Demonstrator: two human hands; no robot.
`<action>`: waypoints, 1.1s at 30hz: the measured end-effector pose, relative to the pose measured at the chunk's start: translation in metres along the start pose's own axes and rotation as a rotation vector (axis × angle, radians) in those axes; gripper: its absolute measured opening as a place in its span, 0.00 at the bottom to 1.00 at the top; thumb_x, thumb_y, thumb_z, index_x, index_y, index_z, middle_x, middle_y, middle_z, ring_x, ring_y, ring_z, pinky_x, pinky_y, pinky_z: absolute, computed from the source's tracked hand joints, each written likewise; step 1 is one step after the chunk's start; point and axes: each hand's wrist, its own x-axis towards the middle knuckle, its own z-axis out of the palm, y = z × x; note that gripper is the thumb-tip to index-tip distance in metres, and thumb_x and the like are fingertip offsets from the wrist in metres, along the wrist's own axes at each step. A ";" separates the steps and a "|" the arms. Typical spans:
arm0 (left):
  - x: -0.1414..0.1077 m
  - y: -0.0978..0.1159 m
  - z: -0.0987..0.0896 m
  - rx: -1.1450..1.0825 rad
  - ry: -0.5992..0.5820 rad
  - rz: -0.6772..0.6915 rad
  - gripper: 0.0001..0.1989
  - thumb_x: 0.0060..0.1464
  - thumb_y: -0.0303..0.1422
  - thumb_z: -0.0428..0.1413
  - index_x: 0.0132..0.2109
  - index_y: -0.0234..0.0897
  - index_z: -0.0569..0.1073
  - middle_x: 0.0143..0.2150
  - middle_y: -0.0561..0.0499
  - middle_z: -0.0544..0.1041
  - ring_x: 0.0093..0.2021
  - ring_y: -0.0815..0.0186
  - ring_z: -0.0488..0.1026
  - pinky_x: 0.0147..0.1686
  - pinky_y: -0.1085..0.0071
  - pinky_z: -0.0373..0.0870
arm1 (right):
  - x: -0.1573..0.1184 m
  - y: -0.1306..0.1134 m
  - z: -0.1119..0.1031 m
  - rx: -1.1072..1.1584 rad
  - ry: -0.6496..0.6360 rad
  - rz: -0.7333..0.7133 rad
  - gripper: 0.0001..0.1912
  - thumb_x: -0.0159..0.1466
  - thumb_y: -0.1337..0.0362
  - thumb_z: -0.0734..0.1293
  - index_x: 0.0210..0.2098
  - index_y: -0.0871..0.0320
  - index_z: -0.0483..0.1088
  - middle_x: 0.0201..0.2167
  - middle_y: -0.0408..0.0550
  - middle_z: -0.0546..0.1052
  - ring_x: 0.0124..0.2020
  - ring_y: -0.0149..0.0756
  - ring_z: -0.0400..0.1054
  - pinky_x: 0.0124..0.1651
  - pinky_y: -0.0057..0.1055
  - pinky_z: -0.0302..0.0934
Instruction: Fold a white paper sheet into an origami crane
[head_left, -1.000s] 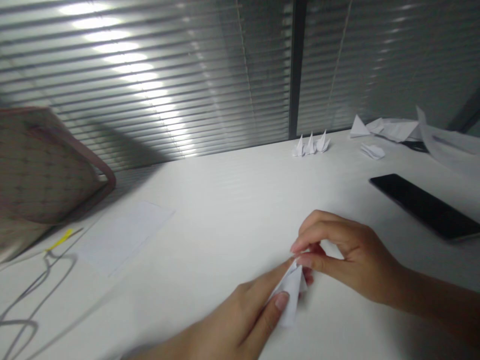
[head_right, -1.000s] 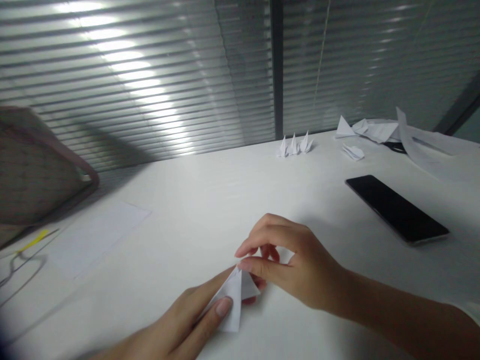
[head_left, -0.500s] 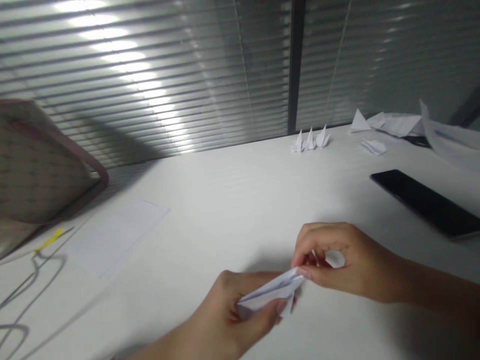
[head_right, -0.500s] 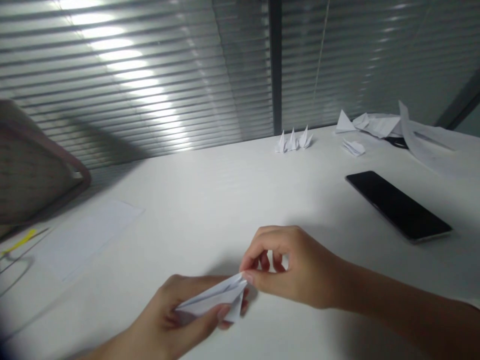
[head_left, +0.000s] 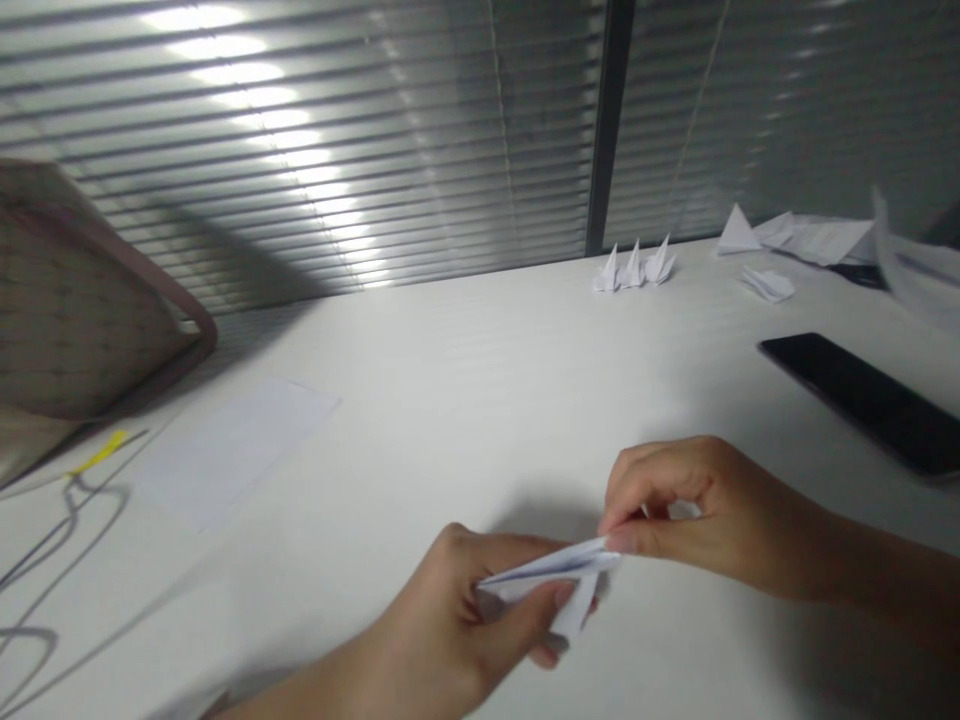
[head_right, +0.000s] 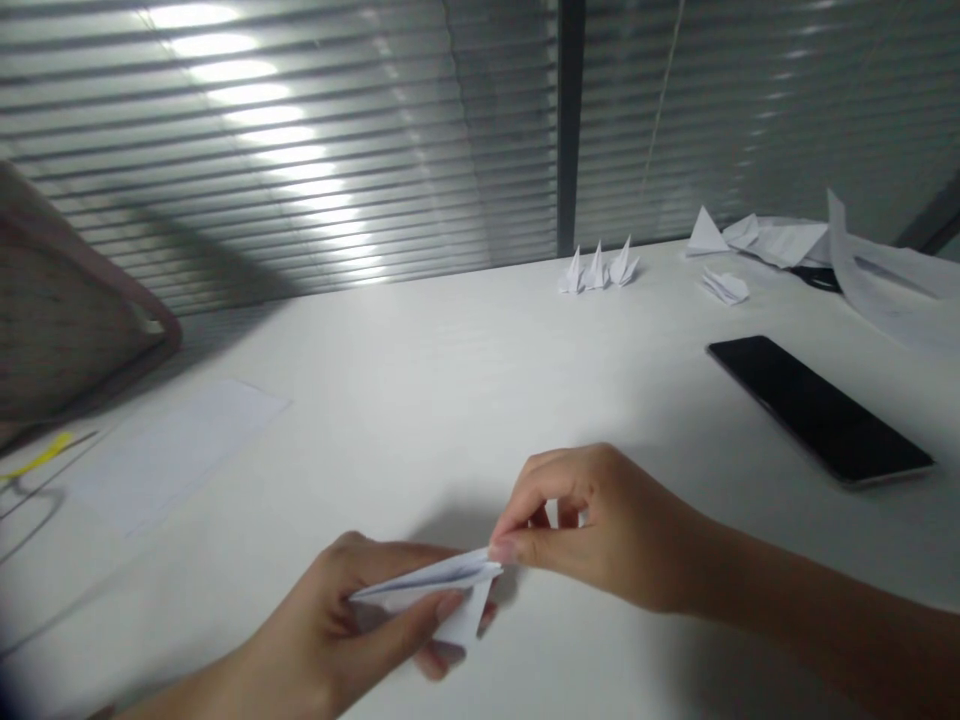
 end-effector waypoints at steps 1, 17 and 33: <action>0.000 -0.001 0.000 -0.031 -0.002 -0.014 0.19 0.61 0.42 0.48 0.39 0.31 0.76 0.28 0.49 0.76 0.27 0.68 0.72 0.29 0.75 0.71 | 0.000 0.000 0.000 -0.008 -0.001 -0.002 0.05 0.60 0.64 0.69 0.29 0.56 0.77 0.27 0.45 0.75 0.27 0.29 0.67 0.26 0.24 0.59; 0.000 0.002 0.000 -0.007 -0.069 -0.036 0.18 0.62 0.40 0.47 0.39 0.33 0.76 0.28 0.50 0.74 0.28 0.67 0.72 0.30 0.73 0.72 | -0.002 0.001 0.000 -0.075 0.003 0.005 0.04 0.59 0.64 0.70 0.28 0.56 0.77 0.25 0.43 0.74 0.25 0.27 0.65 0.25 0.23 0.59; 0.000 0.002 0.000 -0.049 -0.093 -0.054 0.18 0.61 0.41 0.49 0.48 0.35 0.75 0.30 0.50 0.75 0.28 0.67 0.73 0.28 0.73 0.74 | -0.003 0.000 -0.002 -0.085 -0.029 0.023 0.03 0.58 0.65 0.70 0.27 0.54 0.76 0.24 0.42 0.73 0.23 0.27 0.66 0.24 0.23 0.59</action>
